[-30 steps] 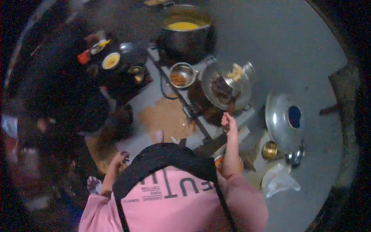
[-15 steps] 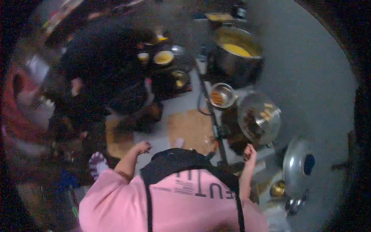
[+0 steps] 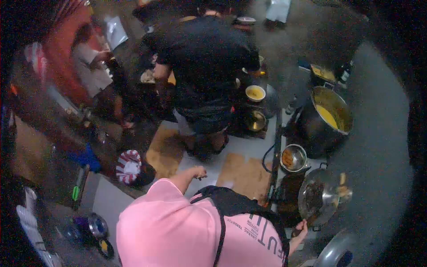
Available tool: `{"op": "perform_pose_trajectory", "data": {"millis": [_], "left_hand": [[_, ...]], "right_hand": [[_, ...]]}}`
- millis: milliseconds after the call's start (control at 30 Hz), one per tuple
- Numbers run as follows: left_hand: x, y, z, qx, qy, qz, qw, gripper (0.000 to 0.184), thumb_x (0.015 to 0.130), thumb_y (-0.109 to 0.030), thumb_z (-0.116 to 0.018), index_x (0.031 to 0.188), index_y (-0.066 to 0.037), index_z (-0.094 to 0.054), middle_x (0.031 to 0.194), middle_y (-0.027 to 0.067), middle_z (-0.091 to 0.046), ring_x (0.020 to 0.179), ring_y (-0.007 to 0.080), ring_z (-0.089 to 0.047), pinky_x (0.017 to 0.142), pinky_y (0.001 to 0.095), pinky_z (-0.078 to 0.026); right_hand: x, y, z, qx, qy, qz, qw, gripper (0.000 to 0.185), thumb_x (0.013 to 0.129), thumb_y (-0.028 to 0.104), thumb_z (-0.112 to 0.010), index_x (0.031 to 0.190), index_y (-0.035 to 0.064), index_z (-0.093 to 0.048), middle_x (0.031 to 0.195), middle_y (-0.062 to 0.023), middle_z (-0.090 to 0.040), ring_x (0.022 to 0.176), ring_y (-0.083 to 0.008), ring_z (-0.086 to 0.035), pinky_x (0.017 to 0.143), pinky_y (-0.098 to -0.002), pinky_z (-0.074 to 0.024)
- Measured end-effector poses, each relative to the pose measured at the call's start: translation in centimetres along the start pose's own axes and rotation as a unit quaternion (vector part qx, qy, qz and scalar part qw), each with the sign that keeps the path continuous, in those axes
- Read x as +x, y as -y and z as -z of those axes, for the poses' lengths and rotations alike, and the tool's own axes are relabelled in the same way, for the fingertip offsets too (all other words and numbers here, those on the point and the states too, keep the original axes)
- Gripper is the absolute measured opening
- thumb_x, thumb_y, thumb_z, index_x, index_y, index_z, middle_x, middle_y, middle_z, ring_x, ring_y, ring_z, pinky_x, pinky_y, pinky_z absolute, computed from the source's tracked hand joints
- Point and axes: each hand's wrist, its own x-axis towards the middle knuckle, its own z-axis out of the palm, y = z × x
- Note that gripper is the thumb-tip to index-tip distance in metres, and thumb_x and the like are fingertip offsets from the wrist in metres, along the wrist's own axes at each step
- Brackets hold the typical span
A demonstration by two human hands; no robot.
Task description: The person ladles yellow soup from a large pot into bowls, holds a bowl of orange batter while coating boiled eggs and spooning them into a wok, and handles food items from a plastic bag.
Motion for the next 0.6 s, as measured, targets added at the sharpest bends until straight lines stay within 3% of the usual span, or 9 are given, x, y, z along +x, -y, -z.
{"op": "perform_pose_trajectory", "data": {"millis": [67, 167, 367, 433, 467, 500, 533, 567, 600], "left_hand": [[0.3, -0.8, -0.8, -0.046, -0.008, 0.003, 0.999, 0.029, 0.077, -0.034, -0.05, 0.084, -0.008, -0.059, 0.075, 0.0053, -0.061, 0.062, 0.0179, -0.059, 0.055, 0.0321, -0.048], [-0.3, -2.0, -1.2, -0.014, 0.027, 0.037, 0.999, 0.03, 0.077, -0.035, -0.049, 0.083, -0.007, -0.059, 0.074, 0.0045, -0.061, 0.061, 0.0169, -0.059, 0.053, 0.0326, -0.048], [0.7, 0.6, -1.4, 0.052, 0.062, 0.055, 0.995, 0.025, 0.076, -0.028, -0.052, 0.084, -0.005, -0.058, 0.072, 0.0052, -0.059, 0.06, 0.0184, -0.058, 0.053, 0.0323, -0.049], [2.7, 2.8, -2.0, -0.166, 0.052, 0.029, 0.984, 0.025, 0.077, -0.026, -0.052, 0.088, -0.004, -0.057, 0.076, 0.0067, -0.058, 0.064, 0.0199, -0.058, 0.054, 0.0324, -0.048], [2.5, 4.1, -2.2, -0.066, 0.04, -0.063, 0.995, 0.025, 0.077, -0.024, -0.053, 0.09, -0.004, -0.056, 0.079, 0.0076, -0.058, 0.065, 0.0198, -0.057, 0.054, 0.0317, -0.048], [1.8, 3.7, -1.7, 0.033, 0.031, -0.163, 0.986, 0.025, 0.076, -0.022, -0.054, 0.093, -0.003, -0.055, 0.083, 0.0086, -0.057, 0.066, 0.0197, -0.056, 0.054, 0.0311, -0.047], [1.4, 3.1, -2.1, -0.104, 0.039, -0.088, 0.99, 0.026, 0.076, -0.02, -0.055, 0.094, -0.002, -0.054, 0.084, 0.009, -0.057, 0.065, 0.0187, -0.056, 0.053, 0.0302, -0.046], [0.9, 2.4, -2.1, -0.231, 0.048, -0.004, 0.972, 0.027, 0.075, -0.018, -0.057, 0.095, -0.001, -0.053, 0.085, 0.0094, -0.056, 0.064, 0.0178, -0.056, 0.052, 0.0293, -0.046], [-0.4, 1.2, -1.6, -0.244, 0.048, 0.005, 0.969, 0.027, 0.075, -0.017, -0.057, 0.096, -0.001, -0.052, 0.084, 0.0098, -0.056, 0.064, 0.0175, -0.056, 0.051, 0.0286, -0.045]], "right_hand": [[-2.1, -0.3, -3.0, -0.089, -0.084, 0.138, 0.983, 0.021, 0.079, 0.025, -0.055, 0.09, 0.0074, -0.056, 0.059, 0.0051, -0.044, 0.051, -0.0047, -0.04, 0.049, -0.0189, -0.0325], [-1.3, -1.1, -1.8, 0.044, -0.07, -0.012, 0.997, 0.021, 0.077, 0.027, -0.057, 0.086, 0.0079, -0.057, 0.058, 0.0053, -0.047, 0.055, -0.0047, -0.044, 0.052, -0.0202, -0.034], [-2.8, 0.7, -4.8, 0.009, -0.118, 0.029, 0.993, 0.021, 0.079, 0.026, -0.055, 0.063, 0.0138, -0.05, 0.051, 0.0076, -0.039, 0.045, -0.0037, -0.037, 0.044, -0.0199, -0.0274], [-0.8, 0.2, -1.1, 0.048, -0.027, -0.06, 0.997, 0.027, 0.08, 0.026, -0.054, 0.057, 0.0149, -0.042, 0.048, 0.0077, -0.034, 0.042, -0.0034, -0.031, 0.041, -0.0208, -0.0226], [0.5, -1.9, 2.4, 0.054, 0.057, -0.105, 0.991, 0.03, 0.08, 0.025, -0.053, 0.056, 0.0148, -0.04, 0.048, 0.0076, -0.031, 0.042, -0.0034, -0.029, 0.04, -0.0215, -0.0207], [0.2, -3.2, 2.7, 0.018, -0.075, -0.085, 0.993, 0.029, 0.08, 0.024, -0.053, 0.056, 0.0153, -0.04, 0.048, 0.0076, -0.029, 0.041, -0.0044, -0.028, 0.038, -0.0223, -0.0202], [-2.6, -1.5, -0.6, 0.024, -0.066, -0.024, 0.997, 0.03, 0.08, 0.026, -0.053, 0.055, 0.0161, -0.039, 0.048, 0.0068, -0.029, 0.041, -0.0055, -0.027, 0.038, -0.0226, -0.019], [-3.3, -0.5, -1.3, 0.045, -0.107, -0.12, 0.986, 0.031, 0.08, 0.025, -0.052, 0.054, 0.0163, -0.038, 0.048, 0.0062, -0.03, 0.042, -0.0055, -0.028, 0.038, -0.0224, -0.0188], [-2.3, -2.0, 0.0, -0.028, -0.107, -0.09, 0.99, 0.031, 0.081, 0.02, -0.05, 0.053, 0.0159, -0.037, 0.047, 0.0061, -0.029, 0.04, -0.0058, -0.026, 0.037, -0.0226, -0.0171]]}}
